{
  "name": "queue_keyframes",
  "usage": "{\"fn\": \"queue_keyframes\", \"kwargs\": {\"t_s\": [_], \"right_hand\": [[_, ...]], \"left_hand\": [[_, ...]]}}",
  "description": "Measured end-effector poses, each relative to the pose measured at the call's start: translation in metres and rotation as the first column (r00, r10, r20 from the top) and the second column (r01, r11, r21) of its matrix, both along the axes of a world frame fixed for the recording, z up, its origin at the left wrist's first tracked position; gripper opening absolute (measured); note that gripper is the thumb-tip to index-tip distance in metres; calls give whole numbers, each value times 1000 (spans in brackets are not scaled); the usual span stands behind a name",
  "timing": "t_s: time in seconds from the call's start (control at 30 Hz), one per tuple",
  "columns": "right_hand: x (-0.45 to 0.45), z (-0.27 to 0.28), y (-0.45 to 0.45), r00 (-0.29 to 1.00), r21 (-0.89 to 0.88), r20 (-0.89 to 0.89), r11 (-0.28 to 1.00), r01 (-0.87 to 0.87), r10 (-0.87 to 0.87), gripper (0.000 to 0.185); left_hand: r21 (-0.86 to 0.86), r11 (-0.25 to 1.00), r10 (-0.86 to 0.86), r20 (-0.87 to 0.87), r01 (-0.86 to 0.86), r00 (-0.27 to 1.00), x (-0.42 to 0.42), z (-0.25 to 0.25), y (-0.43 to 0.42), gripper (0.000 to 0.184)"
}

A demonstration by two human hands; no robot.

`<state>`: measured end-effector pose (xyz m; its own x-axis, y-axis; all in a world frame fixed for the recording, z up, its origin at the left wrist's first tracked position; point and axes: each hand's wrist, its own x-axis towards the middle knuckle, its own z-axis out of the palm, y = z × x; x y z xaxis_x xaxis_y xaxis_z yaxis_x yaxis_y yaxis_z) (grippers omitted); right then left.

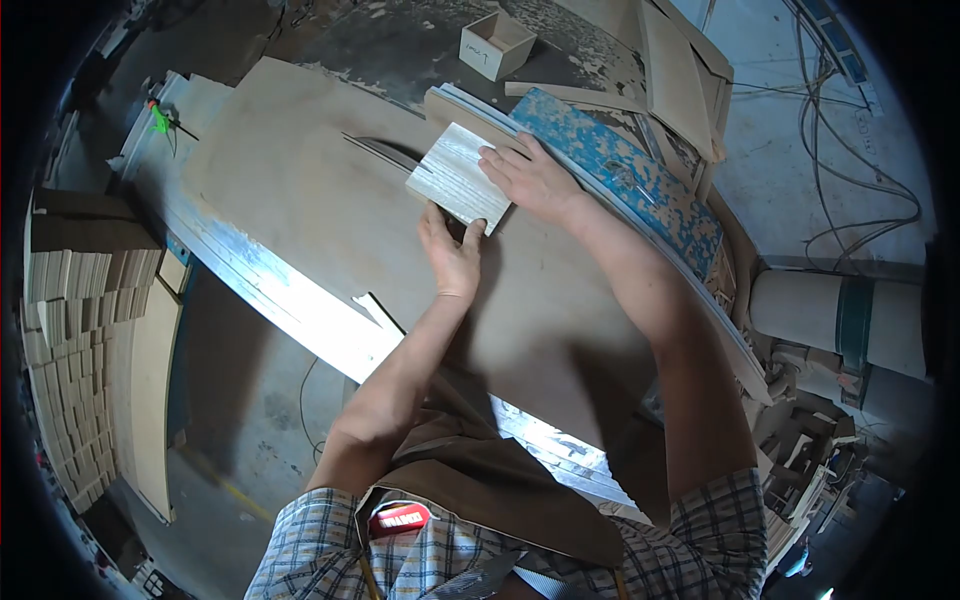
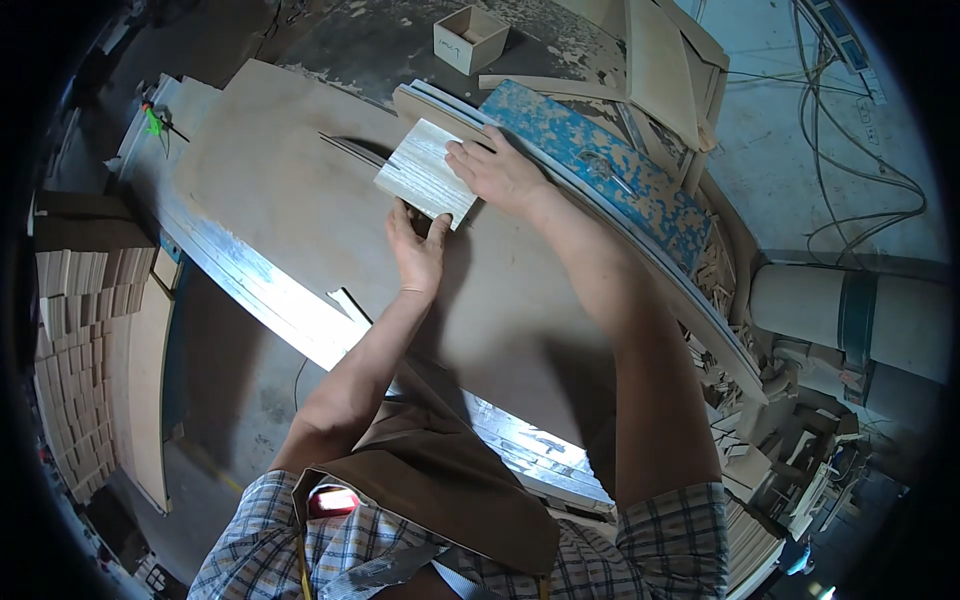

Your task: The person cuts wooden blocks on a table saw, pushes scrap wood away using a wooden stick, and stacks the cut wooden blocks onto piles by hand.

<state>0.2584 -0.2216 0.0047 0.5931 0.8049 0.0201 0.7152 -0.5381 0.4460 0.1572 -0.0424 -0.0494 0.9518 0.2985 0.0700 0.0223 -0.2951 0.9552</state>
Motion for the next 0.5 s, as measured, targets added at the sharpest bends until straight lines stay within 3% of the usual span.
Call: {"fn": "queue_keyframes", "kwargs": {"t_s": [0.2,0.27,0.3,0.37,0.5], "right_hand": [[8,3,17,1000,-5,17,1000,19,-19,53],[12,3,22,1000,-27,13,999,27,-26,53],[14,3,24,999,-48,8,998,34,-33,53],[19,-1,29,999,-29,10,999,34,-34,53],[29,6,40,998,-42,-33,998,48,-49,53]], "left_hand": [[68,997,-42,-17,43,999,9,-6,37,74],[-126,981,-166,-135,149,977,-2,11,63,64],[-92,982,-178,-200,162,964,-5,22,83,59],[-88,987,-145,-127,135,981,-13,16,123,54],[-23,997,-78,-141,76,987,-24,9,199,45]]}}
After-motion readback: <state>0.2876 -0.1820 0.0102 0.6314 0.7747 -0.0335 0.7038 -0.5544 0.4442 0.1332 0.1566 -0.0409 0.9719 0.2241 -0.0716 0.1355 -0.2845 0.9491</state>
